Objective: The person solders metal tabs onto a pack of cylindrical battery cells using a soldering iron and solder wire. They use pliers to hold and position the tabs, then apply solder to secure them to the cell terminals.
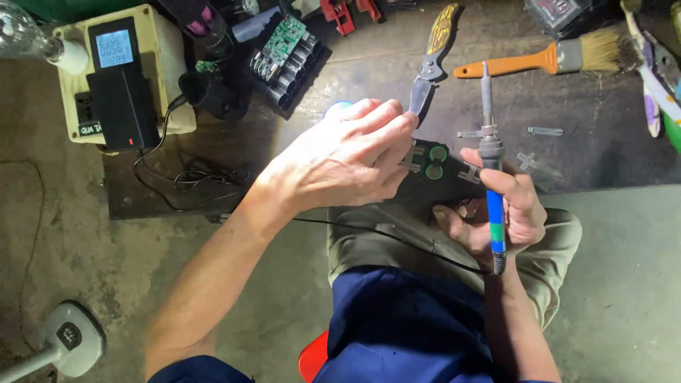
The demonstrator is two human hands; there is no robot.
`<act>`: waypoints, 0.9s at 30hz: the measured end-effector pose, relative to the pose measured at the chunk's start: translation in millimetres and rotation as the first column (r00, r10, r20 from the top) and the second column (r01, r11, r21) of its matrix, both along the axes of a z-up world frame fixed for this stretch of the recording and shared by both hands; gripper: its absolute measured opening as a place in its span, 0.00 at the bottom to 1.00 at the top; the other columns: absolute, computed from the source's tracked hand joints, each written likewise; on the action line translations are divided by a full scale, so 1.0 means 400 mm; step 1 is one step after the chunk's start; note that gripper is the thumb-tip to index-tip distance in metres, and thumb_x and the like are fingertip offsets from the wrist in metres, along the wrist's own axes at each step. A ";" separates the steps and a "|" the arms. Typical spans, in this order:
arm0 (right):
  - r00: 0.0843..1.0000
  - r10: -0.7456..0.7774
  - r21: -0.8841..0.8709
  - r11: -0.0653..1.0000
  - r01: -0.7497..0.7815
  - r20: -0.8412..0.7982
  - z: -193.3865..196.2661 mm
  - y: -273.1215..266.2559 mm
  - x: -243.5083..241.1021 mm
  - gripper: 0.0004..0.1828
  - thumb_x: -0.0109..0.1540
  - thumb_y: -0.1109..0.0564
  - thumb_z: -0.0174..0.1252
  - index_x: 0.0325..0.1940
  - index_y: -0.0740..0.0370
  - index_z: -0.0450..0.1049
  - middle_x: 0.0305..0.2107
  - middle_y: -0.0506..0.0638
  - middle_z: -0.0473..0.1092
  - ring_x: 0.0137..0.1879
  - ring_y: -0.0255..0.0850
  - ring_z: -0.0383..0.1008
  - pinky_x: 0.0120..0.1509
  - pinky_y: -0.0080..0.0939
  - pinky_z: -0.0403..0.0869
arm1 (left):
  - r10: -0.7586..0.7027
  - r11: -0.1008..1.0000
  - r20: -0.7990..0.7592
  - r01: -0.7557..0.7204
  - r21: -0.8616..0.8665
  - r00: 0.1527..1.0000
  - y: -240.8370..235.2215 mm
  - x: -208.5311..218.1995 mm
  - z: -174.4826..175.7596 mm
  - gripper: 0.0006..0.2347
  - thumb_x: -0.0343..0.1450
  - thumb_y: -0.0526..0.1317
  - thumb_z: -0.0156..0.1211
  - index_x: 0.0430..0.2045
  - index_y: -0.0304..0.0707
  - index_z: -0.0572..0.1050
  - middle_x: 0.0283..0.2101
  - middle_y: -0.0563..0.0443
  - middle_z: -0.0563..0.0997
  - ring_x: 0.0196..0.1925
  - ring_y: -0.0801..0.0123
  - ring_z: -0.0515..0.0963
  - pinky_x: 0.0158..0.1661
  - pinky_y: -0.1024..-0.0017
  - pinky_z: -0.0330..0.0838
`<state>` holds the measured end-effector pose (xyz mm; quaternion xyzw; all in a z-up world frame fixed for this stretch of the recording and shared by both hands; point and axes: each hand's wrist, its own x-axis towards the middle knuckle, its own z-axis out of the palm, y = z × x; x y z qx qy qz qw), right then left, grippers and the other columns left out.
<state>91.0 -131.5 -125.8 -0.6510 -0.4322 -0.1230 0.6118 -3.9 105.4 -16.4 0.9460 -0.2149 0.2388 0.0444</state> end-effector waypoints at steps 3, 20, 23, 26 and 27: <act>0.994 -0.095 -0.056 0.994 0.098 0.050 0.014 0.039 0.009 0.31 0.53 0.48 0.73 0.50 0.69 0.69 0.42 0.66 0.79 0.49 0.56 0.84 0.60 0.47 0.70 | 0.006 1.000 -0.018 -0.006 -0.008 1.000 0.004 0.005 0.002 0.09 0.75 0.37 0.61 0.32 0.26 0.75 0.43 0.42 0.71 0.43 0.55 0.74 0.39 0.63 0.73; 0.994 -0.081 -0.198 0.978 0.067 -0.066 0.032 0.053 -0.009 0.34 0.56 0.45 0.75 0.56 0.64 0.66 0.49 0.61 0.78 0.49 0.44 0.76 0.61 0.39 0.70 | -0.096 0.941 -0.092 0.060 -0.334 0.991 0.020 0.022 0.004 0.06 0.74 0.32 0.61 0.36 0.24 0.72 0.42 0.38 0.71 0.42 0.47 0.74 0.40 0.58 0.70; 0.992 -0.122 -0.187 0.976 0.116 -0.019 0.029 0.063 -0.010 0.34 0.56 0.42 0.73 0.54 0.65 0.67 0.45 0.61 0.79 0.46 0.46 0.78 0.57 0.42 0.71 | -0.064 0.945 -0.143 0.014 -0.326 0.988 0.021 0.036 0.008 0.06 0.74 0.34 0.60 0.33 0.29 0.72 0.35 0.45 0.71 0.39 0.53 0.70 0.37 0.60 0.63; 0.988 -0.153 -0.181 0.972 0.149 -0.007 0.030 0.061 -0.012 0.33 0.56 0.42 0.73 0.52 0.66 0.68 0.43 0.60 0.80 0.40 0.45 0.76 0.53 0.42 0.70 | -0.052 0.923 -0.222 -0.038 -0.383 0.974 0.022 0.043 -0.004 0.07 0.74 0.39 0.62 0.35 0.33 0.74 0.36 0.46 0.72 0.39 0.53 0.69 0.42 0.57 0.61; 0.990 -0.142 -0.195 0.971 0.136 -0.017 0.031 0.058 -0.012 0.32 0.57 0.43 0.74 0.52 0.65 0.68 0.44 0.60 0.80 0.38 0.43 0.73 0.52 0.41 0.69 | -0.045 0.914 -0.261 -0.066 -0.401 0.964 0.022 0.044 -0.010 0.09 0.73 0.41 0.64 0.37 0.34 0.75 0.39 0.46 0.75 0.40 0.52 0.71 0.45 0.56 0.63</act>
